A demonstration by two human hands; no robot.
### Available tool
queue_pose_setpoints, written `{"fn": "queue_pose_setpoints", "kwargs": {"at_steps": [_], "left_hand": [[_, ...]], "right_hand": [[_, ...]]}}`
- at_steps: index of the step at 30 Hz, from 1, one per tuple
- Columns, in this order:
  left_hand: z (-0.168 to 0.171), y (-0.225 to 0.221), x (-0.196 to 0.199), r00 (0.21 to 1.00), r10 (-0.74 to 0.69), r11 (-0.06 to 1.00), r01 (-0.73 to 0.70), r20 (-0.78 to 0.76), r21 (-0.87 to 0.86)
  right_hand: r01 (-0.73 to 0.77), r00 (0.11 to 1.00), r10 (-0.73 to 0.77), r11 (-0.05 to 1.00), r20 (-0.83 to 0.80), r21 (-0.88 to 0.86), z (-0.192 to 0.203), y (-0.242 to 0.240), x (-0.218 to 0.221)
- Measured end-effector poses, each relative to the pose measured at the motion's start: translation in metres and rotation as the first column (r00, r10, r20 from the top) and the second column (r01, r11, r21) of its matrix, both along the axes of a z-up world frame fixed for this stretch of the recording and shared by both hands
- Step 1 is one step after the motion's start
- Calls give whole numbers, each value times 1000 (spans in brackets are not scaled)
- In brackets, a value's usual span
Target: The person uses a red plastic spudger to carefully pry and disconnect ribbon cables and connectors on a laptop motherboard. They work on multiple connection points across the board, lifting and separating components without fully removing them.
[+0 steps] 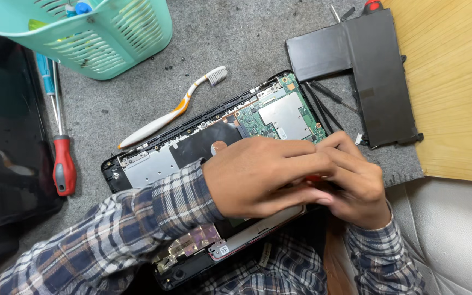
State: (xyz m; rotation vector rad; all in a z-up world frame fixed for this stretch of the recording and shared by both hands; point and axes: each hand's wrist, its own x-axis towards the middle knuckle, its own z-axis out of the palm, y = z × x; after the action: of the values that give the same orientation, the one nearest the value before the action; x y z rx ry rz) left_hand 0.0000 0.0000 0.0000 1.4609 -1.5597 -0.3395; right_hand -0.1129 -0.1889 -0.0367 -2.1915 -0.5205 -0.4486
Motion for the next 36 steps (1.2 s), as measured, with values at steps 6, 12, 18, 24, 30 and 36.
{"fn": "queue_pose_setpoints", "kwargs": {"at_steps": [6,12,18,24,30,36], "left_hand": [[4,0,2,1000,-18,1000,18,-18,15],[4,1,-4,1000,7,995,-6,-15,96],[4,-1,1,998,42,994,-46,50,97],[1,0,-4,1000,29,996,-28,-3,87],[1,-1,1,988,128,990,-132,85,51],[6,0,2,997,-52,994,56,-53,93]], "right_hand": [[-48,998,47,998,-41,-36,7,2,4],[0,1000,0,1000,-10,-30,-11,-7,-6],[36,999,-35,994,13,-102,5,4,0],[79,997,-79,996,12,-29,-12,-4,-7],[62,998,-64,995,-25,-74,1,3,1],[27,1000,-27,1000,-12,4,-7,-3,-2]]}}
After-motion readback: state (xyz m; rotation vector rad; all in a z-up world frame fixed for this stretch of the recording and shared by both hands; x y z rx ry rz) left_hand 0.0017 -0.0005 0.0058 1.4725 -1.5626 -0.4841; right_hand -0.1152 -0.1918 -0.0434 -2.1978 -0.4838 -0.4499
